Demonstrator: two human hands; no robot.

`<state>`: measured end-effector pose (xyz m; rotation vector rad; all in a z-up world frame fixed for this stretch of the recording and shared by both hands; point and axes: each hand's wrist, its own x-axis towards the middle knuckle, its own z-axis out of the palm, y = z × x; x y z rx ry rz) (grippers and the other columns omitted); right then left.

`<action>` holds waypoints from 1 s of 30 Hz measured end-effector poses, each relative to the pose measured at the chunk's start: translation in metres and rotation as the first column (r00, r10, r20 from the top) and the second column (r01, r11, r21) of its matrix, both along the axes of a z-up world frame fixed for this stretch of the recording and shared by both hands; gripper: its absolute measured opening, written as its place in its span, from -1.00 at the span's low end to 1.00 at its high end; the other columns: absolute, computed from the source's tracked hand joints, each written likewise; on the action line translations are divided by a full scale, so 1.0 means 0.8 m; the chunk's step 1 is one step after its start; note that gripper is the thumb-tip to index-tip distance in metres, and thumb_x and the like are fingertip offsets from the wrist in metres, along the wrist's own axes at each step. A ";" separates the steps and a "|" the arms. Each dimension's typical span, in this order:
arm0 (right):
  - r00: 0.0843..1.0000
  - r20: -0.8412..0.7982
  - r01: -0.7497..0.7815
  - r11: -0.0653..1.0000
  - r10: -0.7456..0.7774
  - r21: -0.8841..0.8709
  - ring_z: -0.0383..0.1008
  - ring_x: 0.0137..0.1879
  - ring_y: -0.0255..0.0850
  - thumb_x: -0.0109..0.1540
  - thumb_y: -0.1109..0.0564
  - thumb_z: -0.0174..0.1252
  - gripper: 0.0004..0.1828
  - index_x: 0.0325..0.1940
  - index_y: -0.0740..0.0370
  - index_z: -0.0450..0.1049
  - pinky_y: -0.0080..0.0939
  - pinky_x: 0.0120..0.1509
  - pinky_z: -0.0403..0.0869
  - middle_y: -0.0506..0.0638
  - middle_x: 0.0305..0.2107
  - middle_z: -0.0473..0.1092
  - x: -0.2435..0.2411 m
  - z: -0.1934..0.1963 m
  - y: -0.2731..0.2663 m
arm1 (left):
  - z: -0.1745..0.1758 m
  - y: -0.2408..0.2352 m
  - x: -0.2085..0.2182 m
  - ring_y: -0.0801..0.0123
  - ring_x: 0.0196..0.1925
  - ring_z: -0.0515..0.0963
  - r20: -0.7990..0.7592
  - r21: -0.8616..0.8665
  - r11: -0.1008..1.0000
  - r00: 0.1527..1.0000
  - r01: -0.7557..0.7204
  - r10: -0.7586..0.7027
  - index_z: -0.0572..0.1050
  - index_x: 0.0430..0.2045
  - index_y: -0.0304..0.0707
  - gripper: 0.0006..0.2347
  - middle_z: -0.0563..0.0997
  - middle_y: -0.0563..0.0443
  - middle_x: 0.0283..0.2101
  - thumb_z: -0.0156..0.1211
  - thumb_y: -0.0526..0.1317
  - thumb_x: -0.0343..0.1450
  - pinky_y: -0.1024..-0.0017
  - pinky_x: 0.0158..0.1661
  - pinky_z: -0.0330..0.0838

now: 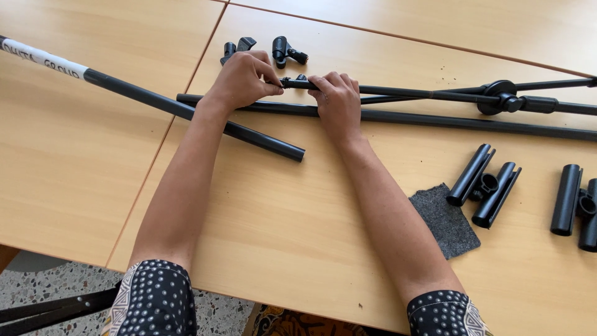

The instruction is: The person assembles a tripod by connecting various black plastic and metal components on a wooden table. They attach joints and rods together, tightening the connections by hand to form the tripod's structure.

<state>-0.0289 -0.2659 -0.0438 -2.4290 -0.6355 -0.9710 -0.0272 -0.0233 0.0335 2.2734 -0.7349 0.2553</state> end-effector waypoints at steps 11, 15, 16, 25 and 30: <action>1.000 -0.008 -0.004 1.000 0.004 0.008 0.40 -0.08 -0.08 0.22 0.12 0.37 -0.73 0.01 -0.01 0.62 -0.07 0.04 0.31 -0.17 -0.27 0.47 0.005 -0.004 -0.001 | 0.022 -0.015 -0.014 0.35 -0.34 0.49 -0.220 0.342 0.935 0.958 -0.099 0.182 0.72 -0.51 -0.07 -0.87 0.60 0.04 -0.51 0.24 -0.17 0.31 0.33 -0.29 0.37; 1.000 -0.014 -0.003 1.000 0.003 0.010 0.39 -0.09 -0.08 0.22 0.11 0.36 -0.74 0.00 -0.02 0.61 -0.07 0.03 0.29 -0.17 -0.28 0.47 0.004 -0.003 -0.001 | 0.001 -0.001 0.007 0.41 -0.54 0.35 -0.055 0.115 0.969 0.972 -0.220 0.227 0.63 -0.63 -0.05 -0.71 0.51 0.16 -0.65 0.12 -0.10 0.52 0.30 -0.39 0.22; 1.000 -0.014 -0.001 1.000 0.002 0.011 0.39 -0.09 -0.08 0.22 0.11 0.36 -0.74 0.00 -0.02 0.61 -0.07 0.03 0.29 -0.17 -0.28 0.47 0.004 -0.003 0.000 | 0.000 -0.003 0.007 0.41 -0.54 0.35 -0.055 0.115 0.969 0.973 -0.219 0.226 0.63 -0.63 -0.05 -0.71 0.51 0.16 -0.65 0.12 -0.10 0.52 0.30 -0.39 0.22; 1.000 0.018 0.007 1.000 -0.007 0.005 0.41 -0.09 -0.11 0.21 0.09 0.38 -0.75 -0.02 -0.05 0.61 -0.08 0.01 0.29 -0.19 -0.28 0.47 0.003 -0.001 -0.001 | -0.009 -0.007 0.007 0.42 -0.30 0.68 -0.600 -0.334 0.934 0.793 -0.128 -0.106 0.62 -0.14 -0.41 -0.81 0.69 -0.10 -0.34 0.19 -0.24 0.51 0.58 -0.18 0.65; 1.000 -0.012 -0.012 0.999 0.013 0.035 0.42 -0.05 -0.09 0.24 0.12 0.35 -0.75 0.01 0.02 0.61 -0.07 0.05 0.29 -0.15 -0.23 0.50 0.000 0.002 -0.001 | 0.004 -0.003 -0.004 0.39 -0.22 0.72 -0.593 -0.328 0.938 0.797 -0.113 -0.111 0.59 -0.03 -0.44 -0.78 0.72 -0.11 -0.24 0.22 -0.33 0.47 0.57 -0.12 0.68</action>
